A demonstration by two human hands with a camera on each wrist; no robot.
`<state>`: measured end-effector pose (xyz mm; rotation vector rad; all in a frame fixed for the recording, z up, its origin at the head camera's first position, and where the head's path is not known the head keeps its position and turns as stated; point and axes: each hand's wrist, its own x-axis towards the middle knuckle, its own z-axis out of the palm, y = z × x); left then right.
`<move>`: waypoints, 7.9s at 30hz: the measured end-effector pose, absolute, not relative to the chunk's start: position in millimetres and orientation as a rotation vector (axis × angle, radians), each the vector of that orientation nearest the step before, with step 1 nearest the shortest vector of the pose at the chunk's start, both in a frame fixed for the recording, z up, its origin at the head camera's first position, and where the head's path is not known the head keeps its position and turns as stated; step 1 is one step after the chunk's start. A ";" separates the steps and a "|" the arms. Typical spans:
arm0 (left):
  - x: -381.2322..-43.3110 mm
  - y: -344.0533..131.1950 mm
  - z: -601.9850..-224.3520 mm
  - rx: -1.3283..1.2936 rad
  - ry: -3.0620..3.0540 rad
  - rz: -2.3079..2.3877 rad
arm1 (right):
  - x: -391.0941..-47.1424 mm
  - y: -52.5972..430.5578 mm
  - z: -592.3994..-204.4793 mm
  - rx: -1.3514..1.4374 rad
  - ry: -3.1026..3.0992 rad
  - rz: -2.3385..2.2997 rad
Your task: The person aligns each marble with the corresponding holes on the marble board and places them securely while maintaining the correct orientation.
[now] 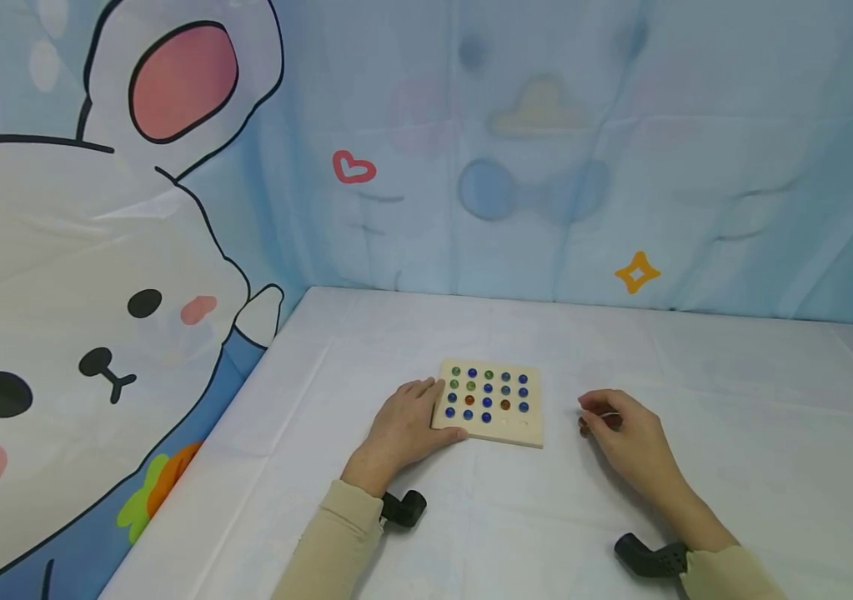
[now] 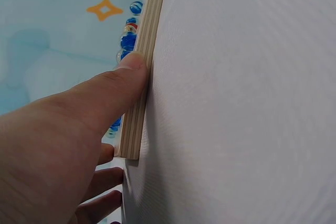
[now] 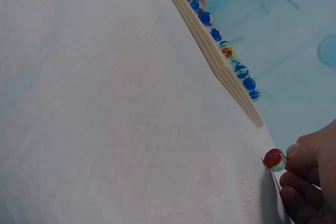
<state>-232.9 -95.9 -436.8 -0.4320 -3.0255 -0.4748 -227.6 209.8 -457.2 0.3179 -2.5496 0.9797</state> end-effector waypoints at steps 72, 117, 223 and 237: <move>-232.5 -98.3 -437.5 -0.444 -3.020 -0.484 | -230.5 207.8 -455.0 0.169 -2.630 1.097; -232.5 -95.3 -436.1 -0.432 -3.021 -0.455 | -229.5 152.5 -438.1 0.419 -2.529 1.255; -229.9 -94.9 -434.9 -0.429 -3.032 -0.489 | -220.8 175.4 -434.6 0.471 -2.437 1.009; -230.7 -94.2 -434.6 -0.421 -3.039 -0.490 | -218.6 204.0 -448.5 0.369 -2.526 1.023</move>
